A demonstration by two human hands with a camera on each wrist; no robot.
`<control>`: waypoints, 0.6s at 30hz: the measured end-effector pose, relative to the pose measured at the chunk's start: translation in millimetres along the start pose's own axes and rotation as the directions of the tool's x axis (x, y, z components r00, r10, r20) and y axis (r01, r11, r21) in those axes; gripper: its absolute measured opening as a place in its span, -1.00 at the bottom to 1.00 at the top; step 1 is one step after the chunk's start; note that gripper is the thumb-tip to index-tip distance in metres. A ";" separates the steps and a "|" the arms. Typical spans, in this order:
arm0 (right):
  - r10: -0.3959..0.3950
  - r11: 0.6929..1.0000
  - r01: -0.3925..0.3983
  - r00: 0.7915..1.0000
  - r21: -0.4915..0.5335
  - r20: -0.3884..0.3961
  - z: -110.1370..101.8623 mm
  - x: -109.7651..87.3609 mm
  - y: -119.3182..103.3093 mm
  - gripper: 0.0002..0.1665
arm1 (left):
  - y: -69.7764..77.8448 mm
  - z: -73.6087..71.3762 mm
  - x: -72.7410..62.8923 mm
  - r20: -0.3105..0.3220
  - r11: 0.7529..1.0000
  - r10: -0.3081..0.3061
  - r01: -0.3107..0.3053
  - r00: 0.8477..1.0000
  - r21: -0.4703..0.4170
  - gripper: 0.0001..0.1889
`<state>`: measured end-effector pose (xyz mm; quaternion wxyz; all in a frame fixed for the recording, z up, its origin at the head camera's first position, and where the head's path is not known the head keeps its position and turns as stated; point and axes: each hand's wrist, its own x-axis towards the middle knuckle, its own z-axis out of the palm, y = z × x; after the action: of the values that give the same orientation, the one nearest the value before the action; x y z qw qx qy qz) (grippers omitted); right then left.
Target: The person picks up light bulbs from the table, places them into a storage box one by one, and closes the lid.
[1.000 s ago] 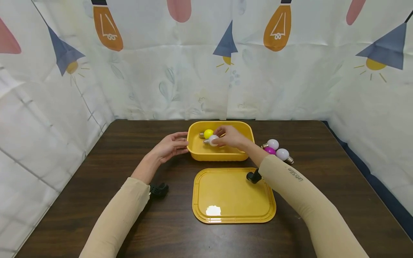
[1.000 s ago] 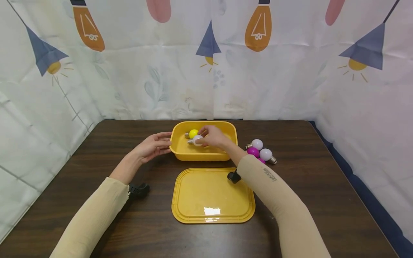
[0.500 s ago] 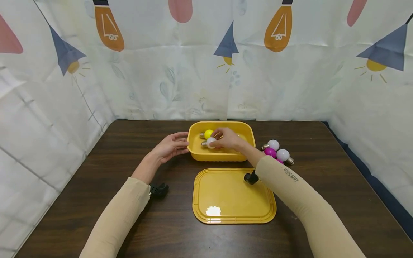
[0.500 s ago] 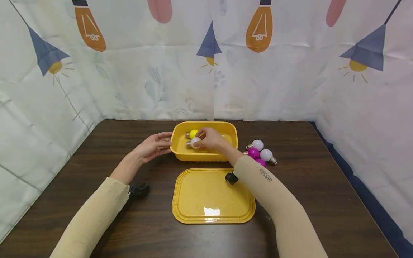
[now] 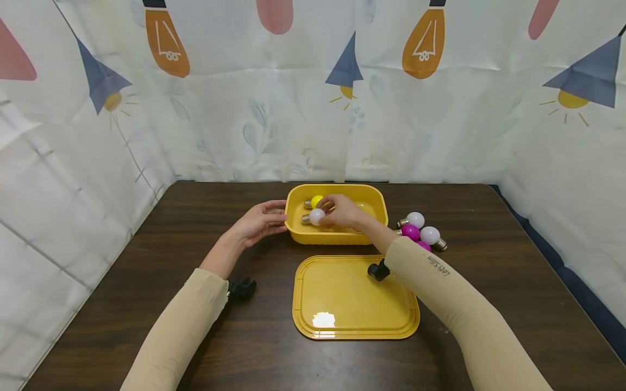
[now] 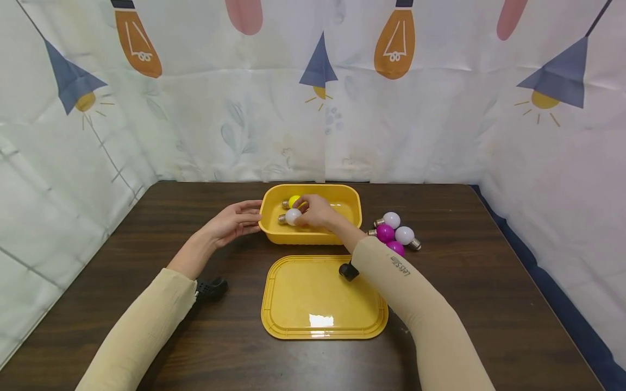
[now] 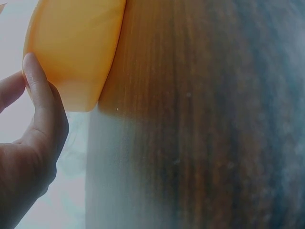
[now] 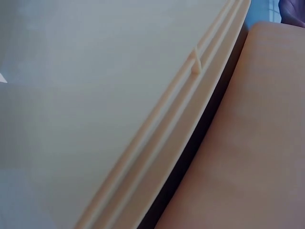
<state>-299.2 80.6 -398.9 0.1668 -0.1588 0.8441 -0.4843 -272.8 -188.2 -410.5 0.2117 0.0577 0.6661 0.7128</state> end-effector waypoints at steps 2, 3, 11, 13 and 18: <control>0.000 1.000 0.000 1.000 0.019 0.000 0.7 0.9 0.8 -0.54 | 0.1 0.3 0.1 -0.001 1.000 0.000 0.000 1.000 0.000 -0.36; -0.001 1.000 0.001 1.000 0.024 -0.002 1.1 1.1 0.9 -0.55 | 0.1 0.5 0.2 -0.001 1.000 0.000 0.000 1.000 0.000 -0.36; -0.001 1.000 0.001 1.000 0.012 -0.017 2.5 -0.8 -0.1 -0.54 | -0.4 0.7 0.1 -0.003 1.000 0.001 -0.001 1.000 -0.013 -0.36; -0.006 1.000 0.006 1.000 0.005 -0.019 1.4 -2.1 -0.7 -0.53 | -0.4 0.6 -0.4 -0.003 1.000 0.002 -0.002 1.000 -0.011 -0.36; -0.029 0.999 0.028 0.999 -0.041 -0.034 -3.5 -4.1 0.9 -0.47 | -0.6 0.1 -0.2 0.001 1.000 0.007 -0.007 1.000 -0.003 -0.36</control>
<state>-297.1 85.5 -397.5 0.1422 -0.1659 0.8540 -0.4721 -272.5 -188.2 -411.0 0.2098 0.0600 0.6647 0.7145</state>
